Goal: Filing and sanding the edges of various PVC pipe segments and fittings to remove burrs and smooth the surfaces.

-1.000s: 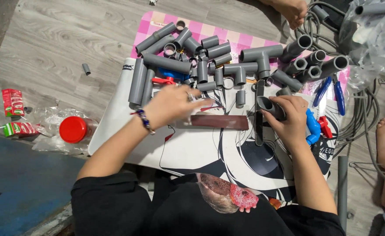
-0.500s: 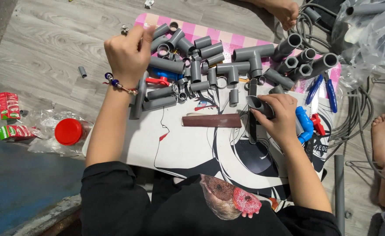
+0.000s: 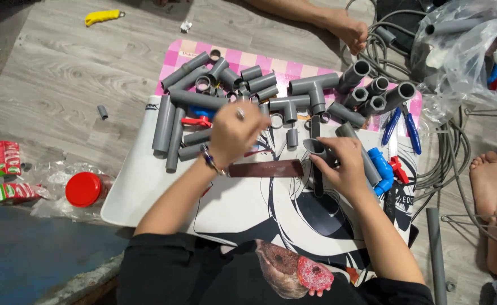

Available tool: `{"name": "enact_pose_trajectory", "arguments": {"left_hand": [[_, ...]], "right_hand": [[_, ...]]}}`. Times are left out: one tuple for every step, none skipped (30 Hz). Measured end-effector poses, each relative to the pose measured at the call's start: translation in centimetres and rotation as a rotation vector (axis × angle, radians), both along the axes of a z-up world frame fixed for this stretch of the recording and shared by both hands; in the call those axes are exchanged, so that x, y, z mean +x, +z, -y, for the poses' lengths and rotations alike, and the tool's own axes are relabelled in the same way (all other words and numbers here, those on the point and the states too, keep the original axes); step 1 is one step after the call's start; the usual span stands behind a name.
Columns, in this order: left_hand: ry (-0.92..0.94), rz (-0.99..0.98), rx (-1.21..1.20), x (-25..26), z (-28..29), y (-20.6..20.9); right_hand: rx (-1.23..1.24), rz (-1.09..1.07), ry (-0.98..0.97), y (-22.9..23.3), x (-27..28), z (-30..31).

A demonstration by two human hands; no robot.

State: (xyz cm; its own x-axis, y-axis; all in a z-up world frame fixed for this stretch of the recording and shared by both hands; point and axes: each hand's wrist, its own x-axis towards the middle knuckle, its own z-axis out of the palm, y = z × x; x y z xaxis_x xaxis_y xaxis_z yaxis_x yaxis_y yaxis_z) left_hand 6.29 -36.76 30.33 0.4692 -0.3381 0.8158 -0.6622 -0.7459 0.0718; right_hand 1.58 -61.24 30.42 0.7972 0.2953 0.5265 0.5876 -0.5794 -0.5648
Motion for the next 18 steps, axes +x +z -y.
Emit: {"name": "enact_pose_trajectory", "arguments": {"left_hand": [[-0.004,0.005,-0.001,-0.4,0.6,-1.1],[-0.017,-0.043,-0.047,-0.8,1.1,-2.3],[-0.027,-0.092,-0.092,-1.3,1.5,-3.4],[-0.029,-0.089,-0.092,-1.5,1.6,-2.3],[-0.106,-0.099,-0.117,-1.7,1.7,-1.1],[-0.182,-0.110,-0.141,-1.9,1.7,0.1],[-0.185,-0.107,-0.142,-2.0,1.6,-0.9],[-0.205,-0.179,-0.230,-2.1,1.5,-1.9],[-0.226,-0.250,-0.317,-2.2,1.3,-2.9],[-0.230,-0.245,-0.316,-2.6,1.3,-2.2],[-0.247,-0.358,-0.387,-3.0,1.3,-1.5],[-0.262,-0.471,-0.457,-3.5,1.2,-0.9],[-0.264,-0.470,-0.458,-3.7,1.6,-0.7],[-0.389,-0.589,-0.576,-3.9,1.9,-0.5],[-0.514,-0.710,-0.693,-4.1,2.3,-0.2],[-0.517,-0.709,-0.693,-4.5,2.2,0.3],[-0.564,-0.825,-0.686,-5.0,2.2,0.9],[-0.610,-0.940,-0.677,-5.5,2.3,1.5]], "right_hand": [[-0.001,0.005,-0.004,-0.4,-0.1,0.1],[0.023,-0.025,-0.007,-0.7,-0.2,0.2],[0.049,-0.056,-0.008,-1.1,-0.2,0.2],[0.049,-0.052,-0.009,-1.3,-0.3,0.4],[0.150,-0.161,0.023,-1.6,-0.4,0.5],[0.251,-0.270,0.056,-1.8,-0.4,0.6],[0.250,-0.266,0.053,-1.1,-0.5,0.0],[0.417,-0.398,0.136,-0.3,-0.6,-0.6],[0.584,-0.527,0.220,0.4,-0.6,-1.2],[0.585,-0.521,0.217,0.5,-0.7,-1.4],[0.638,-0.573,0.230,0.5,-0.9,-1.6],[0.692,-0.626,0.244,0.5,-1.1,-1.8],[0.690,-0.624,0.243,0.5,-1.3,-2.2],[0.751,-0.672,0.247,0.4,-1.6,-2.6],[0.813,-0.720,0.251,0.4,-2.0,-2.9],[0.813,-0.719,0.249,0.9,-2.2,-3.5],[0.766,-0.686,0.240,1.3,-2.4,-4.1],[0.720,-0.653,0.231,1.8,-2.7,-4.6]]}}
